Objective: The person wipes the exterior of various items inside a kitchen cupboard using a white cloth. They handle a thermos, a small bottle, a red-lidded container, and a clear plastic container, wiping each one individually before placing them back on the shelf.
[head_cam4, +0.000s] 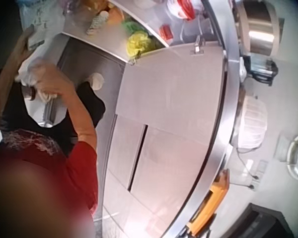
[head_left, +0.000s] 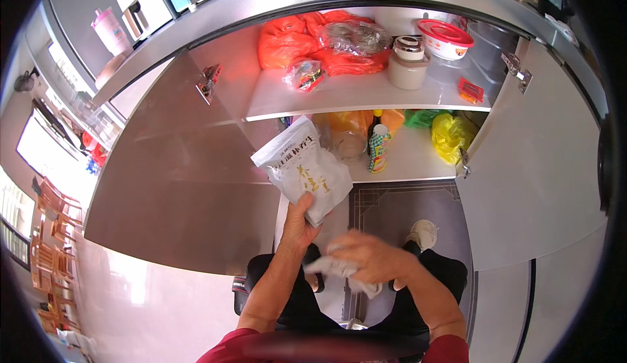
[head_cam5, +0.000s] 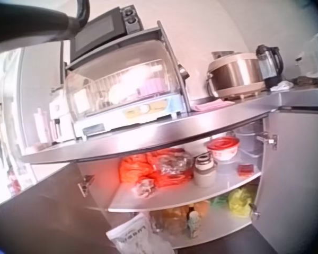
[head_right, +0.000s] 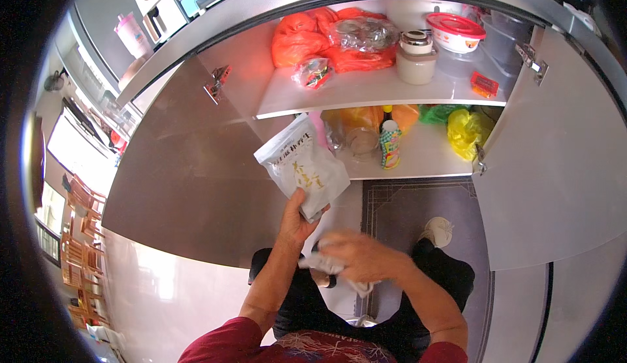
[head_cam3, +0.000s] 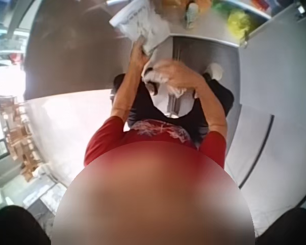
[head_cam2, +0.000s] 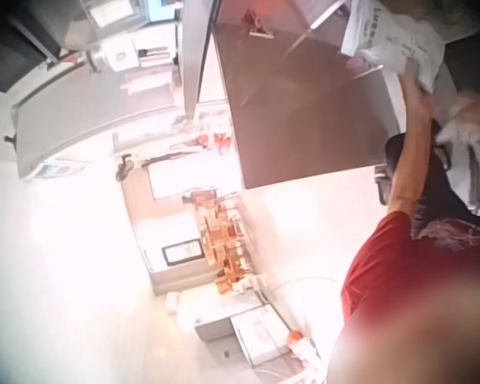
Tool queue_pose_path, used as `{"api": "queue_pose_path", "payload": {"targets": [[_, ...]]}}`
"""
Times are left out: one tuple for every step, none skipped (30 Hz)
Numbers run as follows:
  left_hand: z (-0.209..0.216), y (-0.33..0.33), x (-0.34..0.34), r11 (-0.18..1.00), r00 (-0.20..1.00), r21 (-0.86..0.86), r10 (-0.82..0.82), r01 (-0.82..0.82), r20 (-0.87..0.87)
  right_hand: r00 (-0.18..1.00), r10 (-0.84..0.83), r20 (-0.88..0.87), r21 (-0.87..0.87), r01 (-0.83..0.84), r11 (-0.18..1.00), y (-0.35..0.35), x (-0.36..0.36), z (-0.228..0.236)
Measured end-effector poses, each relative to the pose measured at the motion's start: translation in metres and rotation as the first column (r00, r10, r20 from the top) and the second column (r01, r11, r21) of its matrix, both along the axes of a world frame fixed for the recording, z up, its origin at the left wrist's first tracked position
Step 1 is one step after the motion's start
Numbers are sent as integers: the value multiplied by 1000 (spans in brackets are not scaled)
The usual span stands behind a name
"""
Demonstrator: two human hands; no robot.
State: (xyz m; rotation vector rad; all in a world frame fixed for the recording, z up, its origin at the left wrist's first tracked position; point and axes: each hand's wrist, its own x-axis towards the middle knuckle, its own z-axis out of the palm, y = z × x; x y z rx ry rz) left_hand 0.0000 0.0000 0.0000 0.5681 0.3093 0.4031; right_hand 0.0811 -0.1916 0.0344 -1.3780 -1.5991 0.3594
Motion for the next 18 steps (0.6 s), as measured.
{"api": "queue_pose_path", "payload": {"targets": [[9,-6,-4,999,999,44,1,1,-32,1000,5,-2,-1,-5,1000,0,-1,2],[12,-9,-6,996,998,88,3,3,-65,988,-120,-95,46,125,991,-3,8,13],[10,-10,-4,995,998,86,-52,55,-38,918,-169,-358,98,217,971,-6,13,23],[6,-11,-2,990,994,87,-107,108,-11,895,-350,-276,88,386,918,-5,17,29],[4,-13,-1,983,987,92,-161,159,14,832,-519,-194,95,543,835,-3,20,34],[4,-16,0,976,981,95,-196,194,5,823,-560,-95,123,568,814,0,22,34],[4,-21,1,972,980,125,-197,198,-25,802,-597,3,152,589,793,4,26,31],[4,-25,0,967,979,155,-195,202,-55,771,-628,101,182,607,774,7,26,30],[7,-29,0,962,978,182,-189,201,-84,747,-645,162,170,622,764,10,23,30],[19,-36,-3,962,975,185,-176,199,-135,721,-656,224,158,637,754,14,17,29],[18,-36,-3,962,979,198,-169,188,-111,693,-662,286,146,651,745,16,12,27],[18,-34,-2,961,985,220,-155,169,-77,644,-686,340,174,673,719,19,9,21],[16,-32,-1,961,989,235,-138,145,-43,636,-659,401,135,671,729,19,5,13],[15,-29,1,972,994,206,-104,111,-41,627,-628,461,95,669,738,17,-2,5],[13,-26,3,981,997,175,-73,78,-38,615,-593,520,54,669,741,14,-8,-2],[11,-21,4,988,999,147,-36,41,-39,670,-517,532,-26,624,781,11,-17,0],[9,-17,6,992,999,128,-7,12,-44,821,-329,467,-191,456,869,5,-15,-3],[8,-13,7,994,998,112,22,-16,-50,923,-126,364,-334,256,907,-6,-8,-6]]}}
